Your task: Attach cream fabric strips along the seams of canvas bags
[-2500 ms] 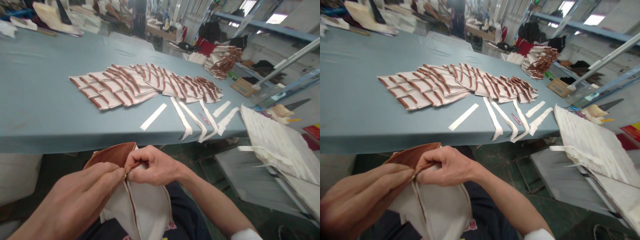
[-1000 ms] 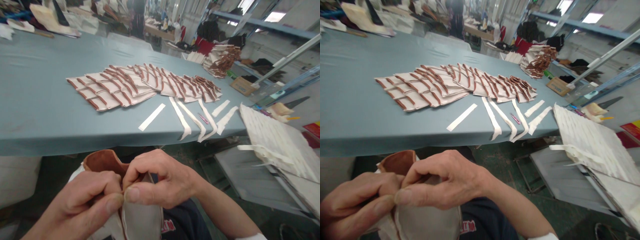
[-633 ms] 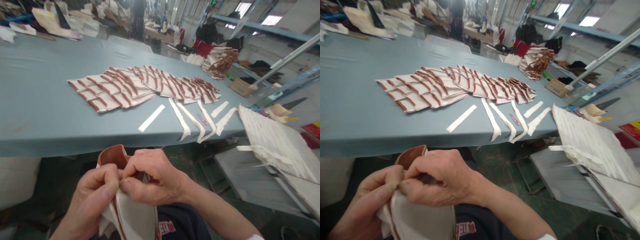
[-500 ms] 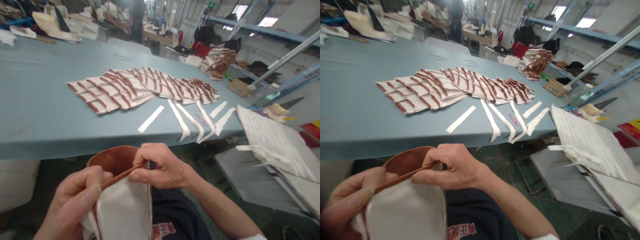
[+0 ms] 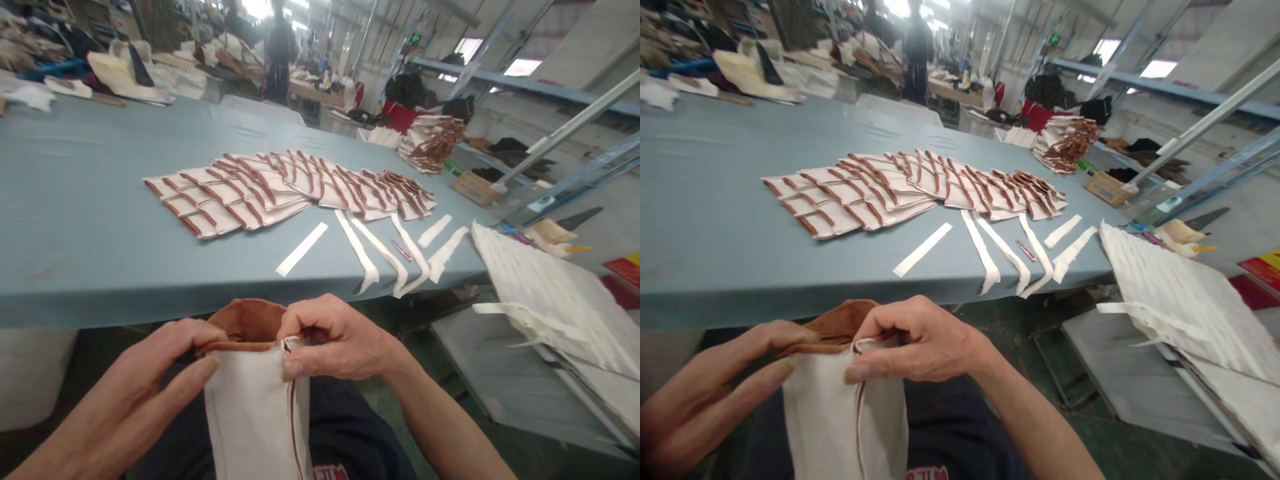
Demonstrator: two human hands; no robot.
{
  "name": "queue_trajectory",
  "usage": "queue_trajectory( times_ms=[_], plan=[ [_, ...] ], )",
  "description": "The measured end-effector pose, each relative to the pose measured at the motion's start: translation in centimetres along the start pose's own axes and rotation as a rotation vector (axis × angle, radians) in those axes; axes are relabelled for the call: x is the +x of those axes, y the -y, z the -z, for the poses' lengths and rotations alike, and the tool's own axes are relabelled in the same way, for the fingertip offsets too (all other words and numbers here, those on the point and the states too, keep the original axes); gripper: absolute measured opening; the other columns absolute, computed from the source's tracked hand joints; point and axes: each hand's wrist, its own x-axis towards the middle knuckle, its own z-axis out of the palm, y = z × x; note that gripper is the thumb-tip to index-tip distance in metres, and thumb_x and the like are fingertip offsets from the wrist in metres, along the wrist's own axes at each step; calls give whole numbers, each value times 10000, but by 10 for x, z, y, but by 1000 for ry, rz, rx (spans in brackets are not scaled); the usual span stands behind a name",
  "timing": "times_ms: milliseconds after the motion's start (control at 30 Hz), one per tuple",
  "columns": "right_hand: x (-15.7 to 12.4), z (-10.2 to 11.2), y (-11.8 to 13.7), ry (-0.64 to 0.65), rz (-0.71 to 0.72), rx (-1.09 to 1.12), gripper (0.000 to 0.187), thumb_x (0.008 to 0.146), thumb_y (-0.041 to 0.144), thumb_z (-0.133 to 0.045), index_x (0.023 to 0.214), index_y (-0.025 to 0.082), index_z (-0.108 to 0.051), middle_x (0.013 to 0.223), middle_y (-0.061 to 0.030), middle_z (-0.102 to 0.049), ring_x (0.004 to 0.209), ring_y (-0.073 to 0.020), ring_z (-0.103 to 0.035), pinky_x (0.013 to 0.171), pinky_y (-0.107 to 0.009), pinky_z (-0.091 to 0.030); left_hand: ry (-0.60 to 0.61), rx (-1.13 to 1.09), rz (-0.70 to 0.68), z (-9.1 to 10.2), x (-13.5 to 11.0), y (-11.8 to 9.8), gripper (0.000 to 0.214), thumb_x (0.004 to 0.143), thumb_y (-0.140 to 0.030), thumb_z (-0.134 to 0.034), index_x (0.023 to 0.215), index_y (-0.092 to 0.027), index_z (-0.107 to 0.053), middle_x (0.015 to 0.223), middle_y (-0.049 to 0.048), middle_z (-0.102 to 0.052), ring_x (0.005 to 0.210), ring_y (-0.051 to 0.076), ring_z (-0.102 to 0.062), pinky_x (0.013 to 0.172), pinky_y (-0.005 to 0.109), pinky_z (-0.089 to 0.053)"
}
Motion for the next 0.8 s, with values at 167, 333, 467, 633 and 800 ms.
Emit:
queue_trajectory(
  times_ms=[167, 333, 467, 633, 800],
  plan=[
    [11, -4, 6, 23, 67, -112, 473, 926, 561, -878, 805, 162, -655, 706, 54, -558, 618, -78, -444, 579, -226, -340, 132, 2, -204, -1, 19, -17, 221, 1012, -467, -675, 956, -297, -804, 949, -41, -839, 871, 180, -760, 808, 201, -555],
    [17, -6, 3, 5, 12, -68, 608, 824, 656, -928, 714, 192, -551, 653, 82, -470, 609, -77, -391, 563, -232, -295, 228, 19, -292, -4, 27, -33, 298, 1092, -376, -570, 878, -275, -752, 792, -83, -770, 687, 106, -708, 659, 160, -511],
    [18, -7, -5, 35, -68, 5, 654, 750, 706, -956, 724, 191, -555, 661, 87, -466, 602, -74, -378, 548, -225, -285, 244, 9, -296, -7, 19, -38, 352, 1120, -366, -512, 846, -260, -705, 744, -76, -714, 648, 102, -667, 628, 168, -495],
    [26, -9, -13, 123, -83, 186, 632, 769, 683, -956, 741, 188, -564, 723, 69, -524, 657, -85, -438, 597, -225, -354, 260, -118, -169, -10, 12, -33, 466, 1139, -467, -443, 768, -256, -630, 708, -54, -641, 643, 137, -625, 600, 211, -498],
    [28, -8, -13, 156, -20, 236, 495, 869, 523, -945, 772, 170, -612, 731, 73, -498, 691, -89, -453, 649, -223, -396, 175, -182, -16, -15, 7, -38, 513, 1101, -569, -484, 720, -254, -620, 693, -36, -620, 658, 168, -604, 617, 257, -472]
  ],
)
